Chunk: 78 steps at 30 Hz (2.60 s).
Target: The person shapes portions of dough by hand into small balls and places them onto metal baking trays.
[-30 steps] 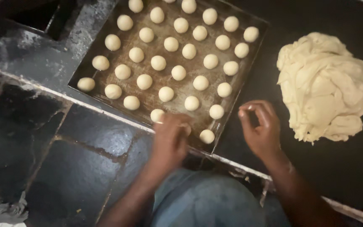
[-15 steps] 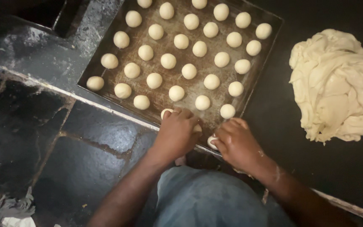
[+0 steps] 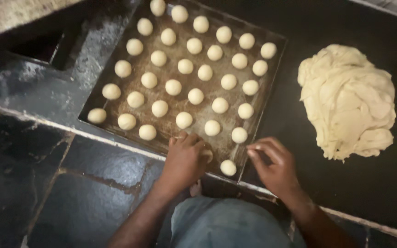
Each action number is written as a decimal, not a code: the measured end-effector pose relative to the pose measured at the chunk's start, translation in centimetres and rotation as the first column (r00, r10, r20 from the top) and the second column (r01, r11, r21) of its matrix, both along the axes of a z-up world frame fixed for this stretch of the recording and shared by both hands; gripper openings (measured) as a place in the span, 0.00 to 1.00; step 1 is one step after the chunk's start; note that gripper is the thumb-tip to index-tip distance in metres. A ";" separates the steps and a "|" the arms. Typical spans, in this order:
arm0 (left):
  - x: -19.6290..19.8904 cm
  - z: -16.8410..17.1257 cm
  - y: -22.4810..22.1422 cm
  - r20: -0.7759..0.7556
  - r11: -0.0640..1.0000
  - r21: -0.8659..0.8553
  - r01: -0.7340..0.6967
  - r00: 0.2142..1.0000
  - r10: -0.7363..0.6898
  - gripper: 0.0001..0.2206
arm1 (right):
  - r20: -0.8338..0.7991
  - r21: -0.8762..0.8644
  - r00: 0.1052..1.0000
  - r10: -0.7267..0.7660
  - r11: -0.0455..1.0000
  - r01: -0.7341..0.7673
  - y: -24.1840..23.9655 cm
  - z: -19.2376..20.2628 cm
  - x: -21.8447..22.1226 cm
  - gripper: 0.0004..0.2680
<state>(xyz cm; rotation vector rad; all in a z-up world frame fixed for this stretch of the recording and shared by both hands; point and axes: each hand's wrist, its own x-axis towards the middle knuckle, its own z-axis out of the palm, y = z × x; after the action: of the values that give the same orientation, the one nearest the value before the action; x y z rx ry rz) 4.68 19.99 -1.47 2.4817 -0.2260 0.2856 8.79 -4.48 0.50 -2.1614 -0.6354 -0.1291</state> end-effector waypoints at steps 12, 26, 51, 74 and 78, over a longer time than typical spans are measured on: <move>-2.6 -3.4 2.7 0.038 0.564 -0.765 -0.311 0.852 0.522 0.06 | -0.454 0.249 0.891 -0.020 0.957 0.148 -8.1 -11.6 -1.7 0.03; -3.4 -4.6 6.5 -0.371 0.000 -0.879 -0.476 0.685 0.627 0.34 | 0.301 -0.043 0.928 0.218 0.976 -0.216 -3.6 -11.2 0.6 0.37; 38.2 -7.3 21.7 -0.164 0.201 -0.961 -0.188 0.978 0.132 0.23 | 0.005 -0.025 0.702 -0.712 0.702 0.712 15.3 -8.1 32.6 0.19; 10.0 -0.5 48.9 0.425 0.457 -0.090 -0.885 0.381 0.821 0.38 | 0.298 -0.026 0.783 -0.546 0.815 0.578 14.7 -12.2 21.8 0.13; 8.8 -3.7 57.5 0.025 0.381 -0.264 -0.886 0.389 0.921 0.46 | 0.193 0.034 0.833 -0.519 0.852 0.523 14.4 -12.8 22.7 0.14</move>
<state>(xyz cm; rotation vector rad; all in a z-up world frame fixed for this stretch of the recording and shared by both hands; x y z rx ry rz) 13.52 77.52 -5.15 2.0890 1.1424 0.9270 31.45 9.93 -12.30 -2.3103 -0.1305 -0.6391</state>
